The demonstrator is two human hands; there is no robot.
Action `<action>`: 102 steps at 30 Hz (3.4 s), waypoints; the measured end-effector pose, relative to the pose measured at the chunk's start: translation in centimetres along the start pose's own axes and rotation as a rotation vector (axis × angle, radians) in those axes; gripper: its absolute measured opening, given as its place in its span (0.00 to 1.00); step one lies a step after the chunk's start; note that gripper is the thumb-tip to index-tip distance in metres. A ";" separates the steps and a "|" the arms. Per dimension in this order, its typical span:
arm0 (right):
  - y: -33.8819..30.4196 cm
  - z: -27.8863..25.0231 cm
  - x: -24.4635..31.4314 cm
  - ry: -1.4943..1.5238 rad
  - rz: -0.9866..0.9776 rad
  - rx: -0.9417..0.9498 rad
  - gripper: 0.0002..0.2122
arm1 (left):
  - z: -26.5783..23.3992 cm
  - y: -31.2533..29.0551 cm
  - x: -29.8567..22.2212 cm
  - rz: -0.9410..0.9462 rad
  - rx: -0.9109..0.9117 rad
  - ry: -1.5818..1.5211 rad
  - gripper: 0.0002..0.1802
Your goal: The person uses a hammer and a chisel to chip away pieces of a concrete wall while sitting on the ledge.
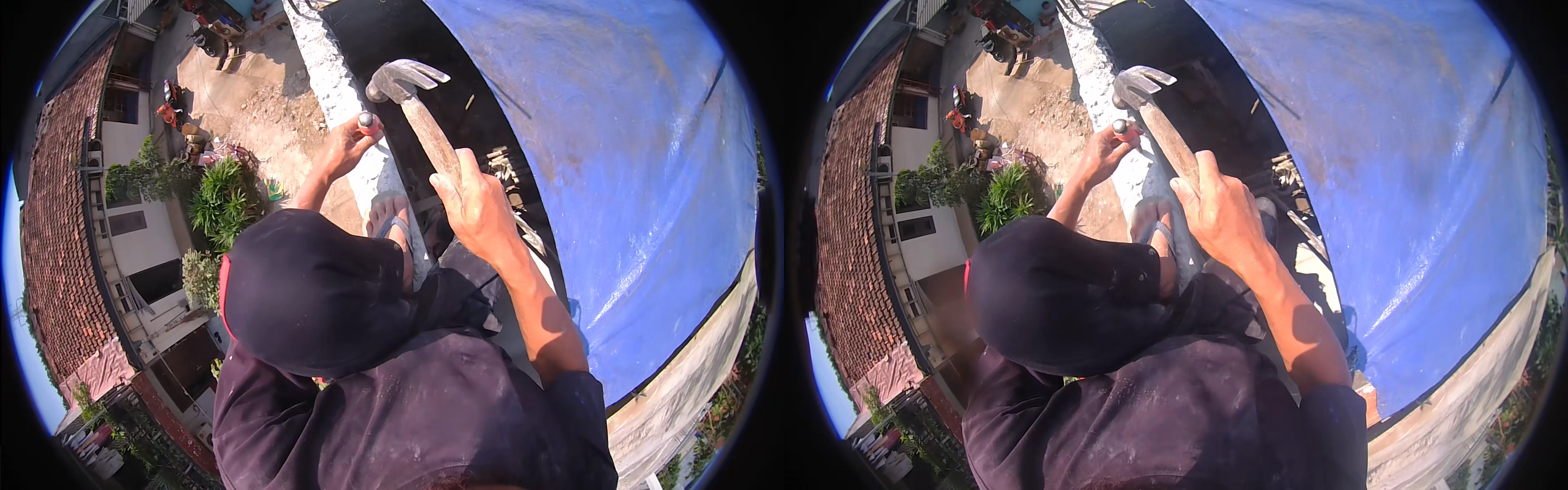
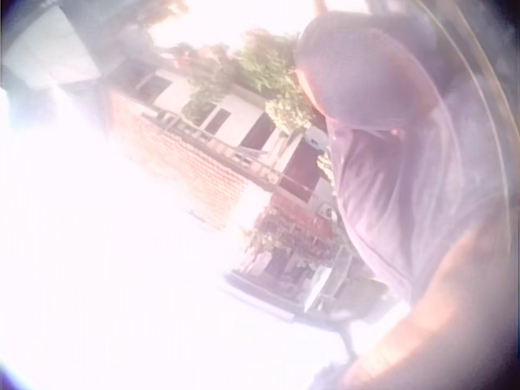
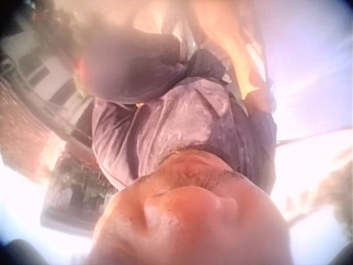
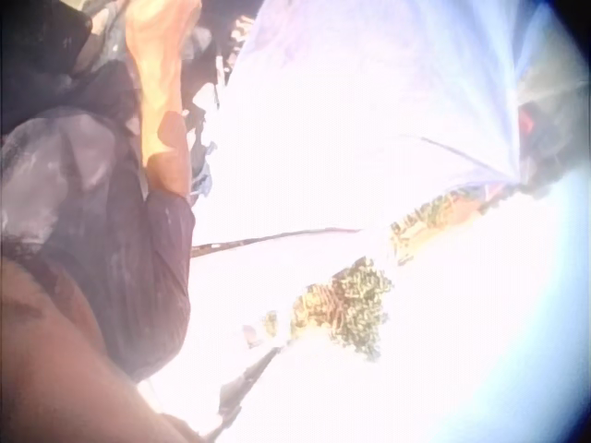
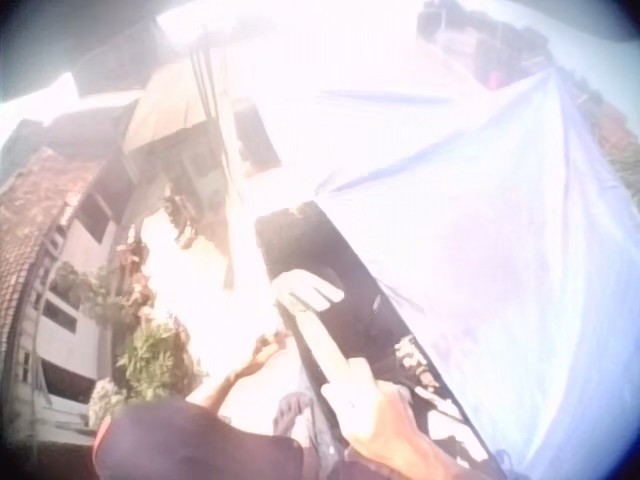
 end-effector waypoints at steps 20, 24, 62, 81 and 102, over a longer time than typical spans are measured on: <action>0.6 0.5 0.5 -0.118 -0.158 -0.004 0.14 | 0.2 0.3 1.4 -0.013 0.043 -0.079 0.14; 0.3 1.1 0.3 -0.181 -0.007 0.190 0.14 | -1.0 0.0 2.6 0.006 0.004 0.018 0.12; 1.8 0.5 -0.7 0.057 -0.009 -0.222 0.20 | 0.1 3.9 -2.0 0.084 0.060 0.317 0.14; 0.6 0.2 -0.6 0.155 0.021 -0.085 0.14 | 0.2 2.9 -1.2 0.056 0.104 0.264 0.09; -0.6 -3.9 -0.1 0.557 0.017 -0.356 0.15 | -6.8 5.5 -2.3 0.114 -0.212 -0.016 0.13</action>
Point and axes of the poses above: each hand's wrist, its own y-axis towards the middle knuckle, its own z-axis out of the palm, x = y × z, the point moved 6 cm from there along y, towards the middle knuckle, and after that the axes turned 3 degrees about x, right-handed, at the moved point
